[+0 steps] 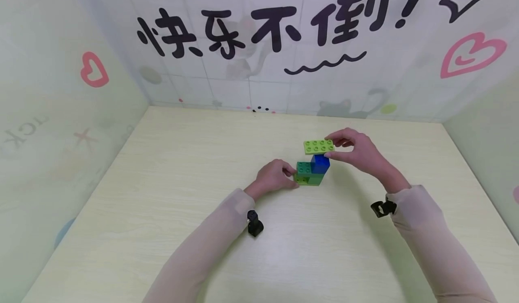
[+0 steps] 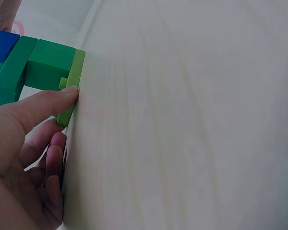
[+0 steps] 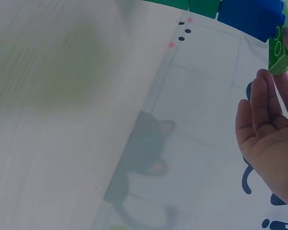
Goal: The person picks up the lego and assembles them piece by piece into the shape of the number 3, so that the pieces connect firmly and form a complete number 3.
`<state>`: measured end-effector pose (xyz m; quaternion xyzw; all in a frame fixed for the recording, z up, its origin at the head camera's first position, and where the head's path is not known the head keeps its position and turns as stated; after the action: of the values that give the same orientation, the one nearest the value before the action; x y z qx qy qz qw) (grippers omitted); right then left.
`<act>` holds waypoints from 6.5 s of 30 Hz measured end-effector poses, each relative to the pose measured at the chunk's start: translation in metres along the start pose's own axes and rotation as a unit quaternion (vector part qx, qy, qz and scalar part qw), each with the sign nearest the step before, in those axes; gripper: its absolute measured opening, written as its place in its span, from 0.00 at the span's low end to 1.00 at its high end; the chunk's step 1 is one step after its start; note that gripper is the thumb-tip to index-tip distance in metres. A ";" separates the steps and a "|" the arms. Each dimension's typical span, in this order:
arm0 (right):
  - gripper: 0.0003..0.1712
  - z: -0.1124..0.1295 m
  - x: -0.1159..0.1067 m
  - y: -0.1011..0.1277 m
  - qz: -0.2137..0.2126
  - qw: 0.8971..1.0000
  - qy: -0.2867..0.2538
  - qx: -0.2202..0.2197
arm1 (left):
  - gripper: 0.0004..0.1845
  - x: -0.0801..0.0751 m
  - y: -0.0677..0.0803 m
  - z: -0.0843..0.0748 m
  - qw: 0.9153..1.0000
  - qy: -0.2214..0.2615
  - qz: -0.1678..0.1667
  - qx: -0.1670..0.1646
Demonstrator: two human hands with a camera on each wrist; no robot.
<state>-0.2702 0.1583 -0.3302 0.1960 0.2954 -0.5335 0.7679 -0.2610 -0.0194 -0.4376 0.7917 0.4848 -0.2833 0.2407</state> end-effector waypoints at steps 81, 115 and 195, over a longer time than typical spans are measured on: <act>0.20 -0.001 0.018 0.006 0.029 0.999 -0.023 0.024 | 0.21 0.000 0.000 0.001 1.000 0.005 0.000 -0.015; 0.25 0.000 0.018 0.008 0.069 0.998 0.001 0.017 | 0.20 0.001 -0.001 -0.002 1.000 -0.006 0.010 0.003; 0.13 -0.049 0.049 0.030 -0.043 0.987 -0.115 0.100 | 0.11 -0.019 0.021 -0.036 0.967 0.200 -0.116 0.109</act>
<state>-0.2411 0.1646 -0.4001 0.1968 0.1583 -0.6118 0.7497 -0.2416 -0.0164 -0.3963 0.7920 0.5779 -0.1963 0.0162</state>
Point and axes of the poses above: each hand's wrist, its own y-axis away from the middle knuckle, its own x-axis out of the palm, z = x × y, the point moved 8 cm from there along -y, towards the middle knuckle, and after that the axes turned 8 degrees about x, right-handed, at the moved point
